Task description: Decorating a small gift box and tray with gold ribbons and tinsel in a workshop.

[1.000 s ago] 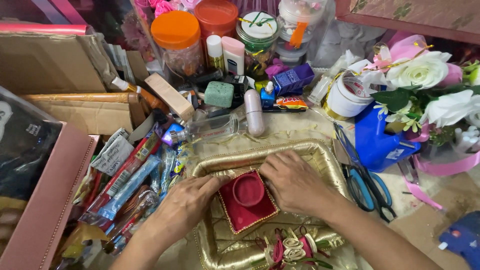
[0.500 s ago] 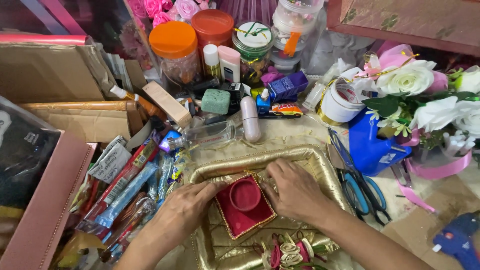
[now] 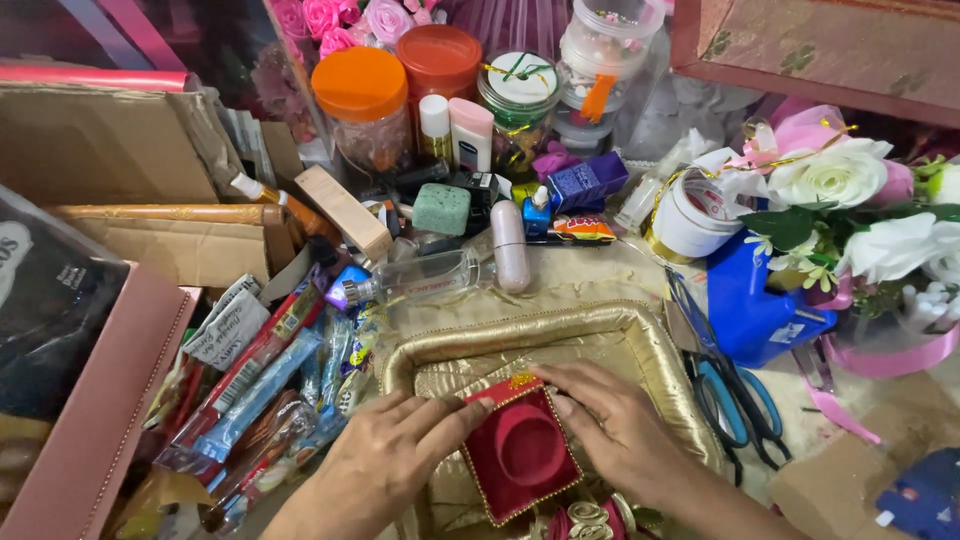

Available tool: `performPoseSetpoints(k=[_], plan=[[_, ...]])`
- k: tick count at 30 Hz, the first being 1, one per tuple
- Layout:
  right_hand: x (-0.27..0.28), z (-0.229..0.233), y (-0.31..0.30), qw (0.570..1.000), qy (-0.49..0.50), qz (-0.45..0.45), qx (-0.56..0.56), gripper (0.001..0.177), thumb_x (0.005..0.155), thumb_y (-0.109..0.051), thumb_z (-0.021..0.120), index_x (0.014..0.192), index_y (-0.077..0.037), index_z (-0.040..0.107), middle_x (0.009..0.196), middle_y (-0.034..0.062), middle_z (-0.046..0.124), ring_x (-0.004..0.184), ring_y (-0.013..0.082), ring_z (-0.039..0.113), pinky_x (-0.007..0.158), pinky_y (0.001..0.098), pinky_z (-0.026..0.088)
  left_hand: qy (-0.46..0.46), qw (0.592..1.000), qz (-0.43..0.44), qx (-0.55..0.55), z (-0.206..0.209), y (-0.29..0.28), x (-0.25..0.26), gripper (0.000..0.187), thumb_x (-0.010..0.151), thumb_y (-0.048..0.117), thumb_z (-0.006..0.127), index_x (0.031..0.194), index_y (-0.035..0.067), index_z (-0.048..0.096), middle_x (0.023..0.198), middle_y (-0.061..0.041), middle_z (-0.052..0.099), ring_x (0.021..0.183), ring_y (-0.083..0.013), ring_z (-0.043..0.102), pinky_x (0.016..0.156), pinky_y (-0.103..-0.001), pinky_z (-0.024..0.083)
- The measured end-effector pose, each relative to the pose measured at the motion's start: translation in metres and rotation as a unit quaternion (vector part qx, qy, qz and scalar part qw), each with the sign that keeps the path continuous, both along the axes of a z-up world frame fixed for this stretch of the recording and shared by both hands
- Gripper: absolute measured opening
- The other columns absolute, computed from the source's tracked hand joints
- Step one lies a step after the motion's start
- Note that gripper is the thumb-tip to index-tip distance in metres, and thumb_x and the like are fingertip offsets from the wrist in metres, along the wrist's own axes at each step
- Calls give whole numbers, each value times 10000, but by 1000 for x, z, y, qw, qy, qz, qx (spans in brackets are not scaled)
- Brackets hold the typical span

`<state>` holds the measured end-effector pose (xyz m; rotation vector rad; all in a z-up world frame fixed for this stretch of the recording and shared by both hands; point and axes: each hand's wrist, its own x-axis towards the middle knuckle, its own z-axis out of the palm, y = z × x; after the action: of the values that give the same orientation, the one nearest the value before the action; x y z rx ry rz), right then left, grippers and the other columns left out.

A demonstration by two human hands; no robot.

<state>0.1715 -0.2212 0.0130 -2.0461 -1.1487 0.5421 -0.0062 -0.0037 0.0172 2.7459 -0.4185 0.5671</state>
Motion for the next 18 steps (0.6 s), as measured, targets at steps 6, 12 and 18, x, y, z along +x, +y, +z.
performPoseSetpoints(k=[6,12,18], plan=[[-2,16,-16,998,52,8,31,464,997,-397,465,1343,-206,706,1239,55,700,1234,210,650,1005,398,491,-67,995,-32,64,17,-9,-8,357,1062,115,406,1340,13,605,1085,-158,657,835,-237,660,610,-344,455],[-8,17,-23,998,42,18,49,562,981,-529,418,1341,-195,692,1275,73,692,1227,230,668,960,406,531,-43,997,-47,-38,15,-7,-11,329,1105,248,416,1167,17,642,982,-139,687,811,-251,677,653,-361,497],[-9,13,-17,993,51,36,101,435,1003,-411,472,1274,-166,709,1280,88,675,1211,230,677,925,380,579,-49,996,-60,-55,21,0,-11,238,1063,69,426,1113,10,651,1066,-145,655,781,-259,616,709,-378,492]])
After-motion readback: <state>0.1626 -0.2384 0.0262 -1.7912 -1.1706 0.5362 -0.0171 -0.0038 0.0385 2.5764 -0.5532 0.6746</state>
